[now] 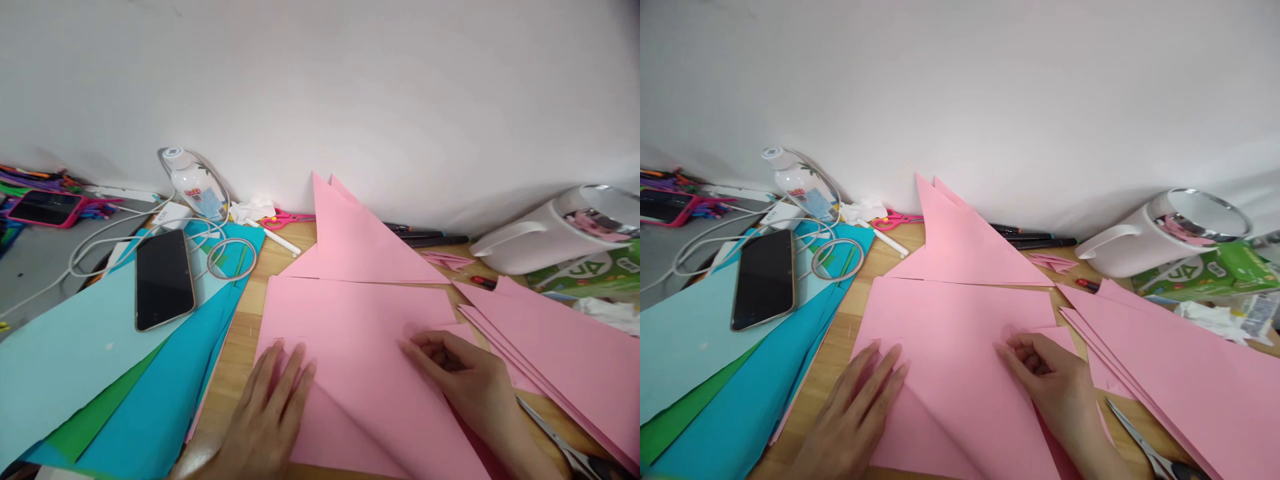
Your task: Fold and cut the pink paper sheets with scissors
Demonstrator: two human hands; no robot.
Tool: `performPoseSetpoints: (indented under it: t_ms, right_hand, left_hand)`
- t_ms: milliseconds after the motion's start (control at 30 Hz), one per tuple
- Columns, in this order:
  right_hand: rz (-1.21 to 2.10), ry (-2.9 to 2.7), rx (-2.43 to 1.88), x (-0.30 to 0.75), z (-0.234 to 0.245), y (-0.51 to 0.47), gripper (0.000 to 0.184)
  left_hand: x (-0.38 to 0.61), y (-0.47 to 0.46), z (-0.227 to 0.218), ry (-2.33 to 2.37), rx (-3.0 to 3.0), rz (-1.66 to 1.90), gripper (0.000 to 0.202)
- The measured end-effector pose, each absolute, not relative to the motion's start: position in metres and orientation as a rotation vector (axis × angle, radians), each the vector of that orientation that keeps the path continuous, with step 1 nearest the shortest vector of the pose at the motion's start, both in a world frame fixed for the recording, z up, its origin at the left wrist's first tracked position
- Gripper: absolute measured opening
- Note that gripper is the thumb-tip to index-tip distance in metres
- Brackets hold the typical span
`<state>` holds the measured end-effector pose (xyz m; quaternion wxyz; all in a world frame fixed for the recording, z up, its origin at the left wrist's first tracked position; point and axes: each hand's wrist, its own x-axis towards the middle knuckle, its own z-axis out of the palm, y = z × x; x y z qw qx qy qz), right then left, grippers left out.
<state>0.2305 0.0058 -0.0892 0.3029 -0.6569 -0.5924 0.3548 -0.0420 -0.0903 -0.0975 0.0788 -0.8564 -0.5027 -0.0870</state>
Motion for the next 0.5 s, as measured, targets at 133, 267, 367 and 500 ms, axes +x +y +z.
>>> performPoseSetpoints:
  t_ms: [133, 267, 367, 500]
  right_hand:
    - [0.852, -1.622, -1.797, 0.2304, -0.0857, 0.0063, 0.025]
    - [0.833, -1.65, -1.822, 0.2307, -0.0852, 0.0063, 0.024]
    - [0.82, -1.646, -1.822, 0.2299, -0.0849, 0.0067, 0.024]
    - [0.842, -1.618, -1.833, 0.2286, -0.0836, 0.0074, 0.026]
  left_hand:
    - [-0.0427, -0.089, -0.099, -1.501, -2.574, -0.26, 0.06]
    - [-0.0432, -0.0887, -0.0999, -1.517, -2.558, -0.306, 0.059]
    - [-0.0433, -0.0893, -0.1, -1.52, -2.557, -0.309, 0.059]
    - [-0.0435, -0.0891, -0.099, -1.521, -2.56, -0.307, 0.059]
